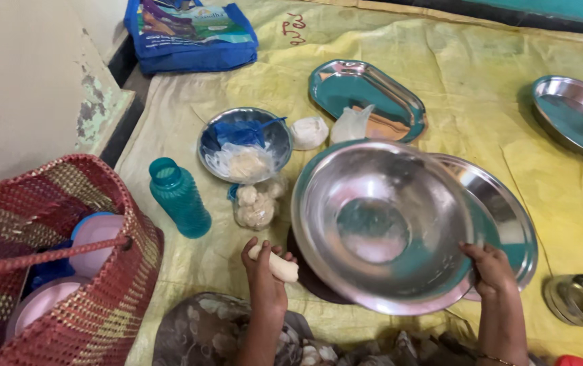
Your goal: The person kneads dough in a metal bowl, shapes it into small balls, and places them into a plastic bag. They then roll a piece of dough on a wooden board.
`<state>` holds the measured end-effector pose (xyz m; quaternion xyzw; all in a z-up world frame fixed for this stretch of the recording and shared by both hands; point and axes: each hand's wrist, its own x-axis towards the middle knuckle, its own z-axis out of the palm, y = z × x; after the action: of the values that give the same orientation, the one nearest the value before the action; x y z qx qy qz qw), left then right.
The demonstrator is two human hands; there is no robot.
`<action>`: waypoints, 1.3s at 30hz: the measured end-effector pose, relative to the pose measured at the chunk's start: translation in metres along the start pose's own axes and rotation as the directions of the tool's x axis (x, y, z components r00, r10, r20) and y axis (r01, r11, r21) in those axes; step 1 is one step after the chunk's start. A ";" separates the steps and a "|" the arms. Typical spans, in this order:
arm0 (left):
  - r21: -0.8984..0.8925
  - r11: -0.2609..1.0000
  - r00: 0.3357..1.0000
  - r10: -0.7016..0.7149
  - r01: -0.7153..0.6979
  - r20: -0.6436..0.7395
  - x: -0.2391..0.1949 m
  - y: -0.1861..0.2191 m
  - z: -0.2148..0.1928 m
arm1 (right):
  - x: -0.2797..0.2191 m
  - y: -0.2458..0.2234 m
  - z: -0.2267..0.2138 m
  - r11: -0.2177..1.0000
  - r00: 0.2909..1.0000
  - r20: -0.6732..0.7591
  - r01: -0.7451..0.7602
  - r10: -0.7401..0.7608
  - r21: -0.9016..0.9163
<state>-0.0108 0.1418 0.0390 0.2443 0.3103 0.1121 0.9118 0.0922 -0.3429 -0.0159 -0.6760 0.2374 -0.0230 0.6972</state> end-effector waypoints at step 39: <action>0.850 0.460 0.957 0.246 -0.256 0.156 0.115 -0.031 -0.035 | 0.016 -0.048 0.443 0.422 0.563 0.666 0.822 -0.490 -0.384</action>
<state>0.0594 0.1697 -0.0600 0.7095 0.2803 0.0738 0.6424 0.2803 0.0606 0.0131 -0.8958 -0.2364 -0.0587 0.3717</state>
